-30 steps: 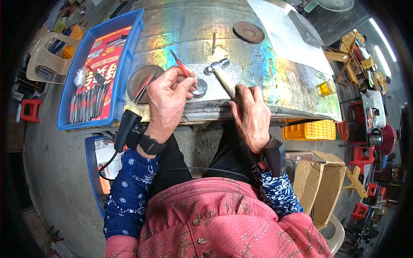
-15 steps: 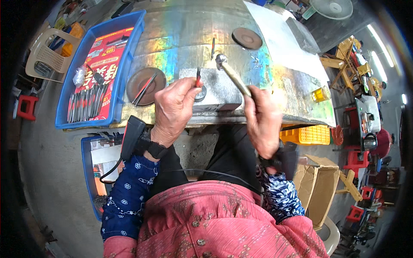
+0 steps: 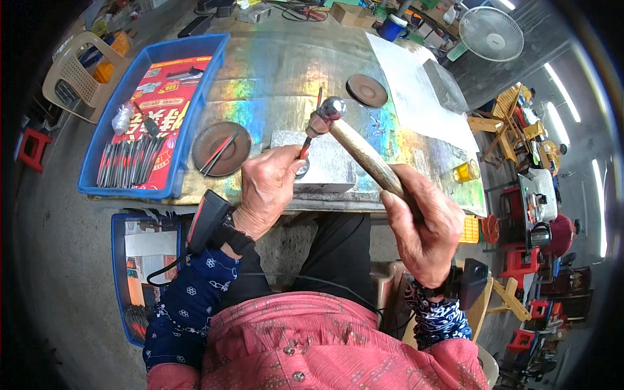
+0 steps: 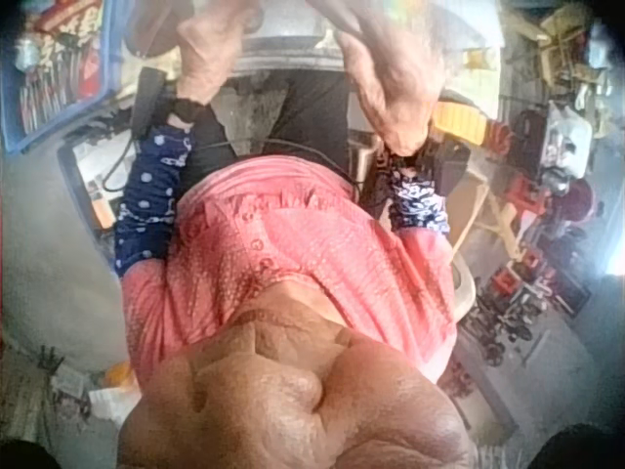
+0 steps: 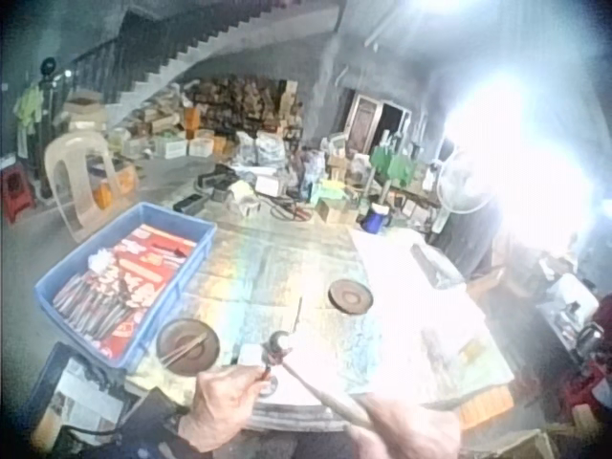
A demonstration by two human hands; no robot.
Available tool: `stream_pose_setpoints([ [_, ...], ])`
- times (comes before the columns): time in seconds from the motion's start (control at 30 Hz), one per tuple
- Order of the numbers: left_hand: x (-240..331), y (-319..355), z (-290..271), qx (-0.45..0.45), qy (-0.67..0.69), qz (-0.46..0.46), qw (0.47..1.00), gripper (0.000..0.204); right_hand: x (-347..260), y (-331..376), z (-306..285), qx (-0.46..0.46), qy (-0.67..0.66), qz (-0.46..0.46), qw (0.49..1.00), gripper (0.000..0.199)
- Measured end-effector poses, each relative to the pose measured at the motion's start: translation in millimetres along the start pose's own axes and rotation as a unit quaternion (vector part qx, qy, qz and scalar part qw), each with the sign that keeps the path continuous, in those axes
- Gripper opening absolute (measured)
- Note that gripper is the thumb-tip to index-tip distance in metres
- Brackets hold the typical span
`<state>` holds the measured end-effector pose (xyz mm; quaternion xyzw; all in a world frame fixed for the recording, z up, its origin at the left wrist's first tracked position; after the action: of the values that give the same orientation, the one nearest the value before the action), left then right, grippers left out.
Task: The person repeatedly picks small metal rods from a blue tray, places them on a metal block, and strikes them with a hammer. The person then places the rods into a small round dish on the table. This cycle repeats throughout the clip.
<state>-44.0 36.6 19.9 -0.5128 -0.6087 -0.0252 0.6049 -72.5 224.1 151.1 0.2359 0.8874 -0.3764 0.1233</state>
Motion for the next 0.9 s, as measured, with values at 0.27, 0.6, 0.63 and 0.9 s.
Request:
stream_pose_setpoints([
  [0.27, -1.5, 1.2, 0.8, -0.010, -0.047, 0.051, 0.998, 0.012, 2.7, -4.3, 3.8, -0.060, 0.022, 0.045, 0.997, 0.031],
  [0.6, 1.4, -1.6, 0.1, -0.004, 0.001, 0.001, 1.000, 0.012, -4.1, -13.4, -12.9, -0.027, -0.003, 0.076, 0.997, 0.027],
  [0.63, 1.4, -1.0, 0.3, -0.005, -0.004, -0.003, 1.000, 0.012, -12.0, -15.2, -22.7, 0.045, 0.005, 0.023, 0.999, 0.028],
  [0.9, 3.5, -2.5, -0.6, 0.006, -0.005, 0.010, 1.000, 0.013, 12.2, -0.2, 3.5, -0.049, -0.039, 0.113, 0.992, 0.029],
])
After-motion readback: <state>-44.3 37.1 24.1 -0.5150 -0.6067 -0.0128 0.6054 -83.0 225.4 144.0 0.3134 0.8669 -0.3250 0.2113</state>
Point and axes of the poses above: each hand's wrist, its own y-axis away from the middle knuckle, its own z-axis out of the palm, x = y × z, the point moved 5 cm from there along -y, towards the middle knuckle, and after that the axes turned 5 degrees about x, right-handed, at the moved point
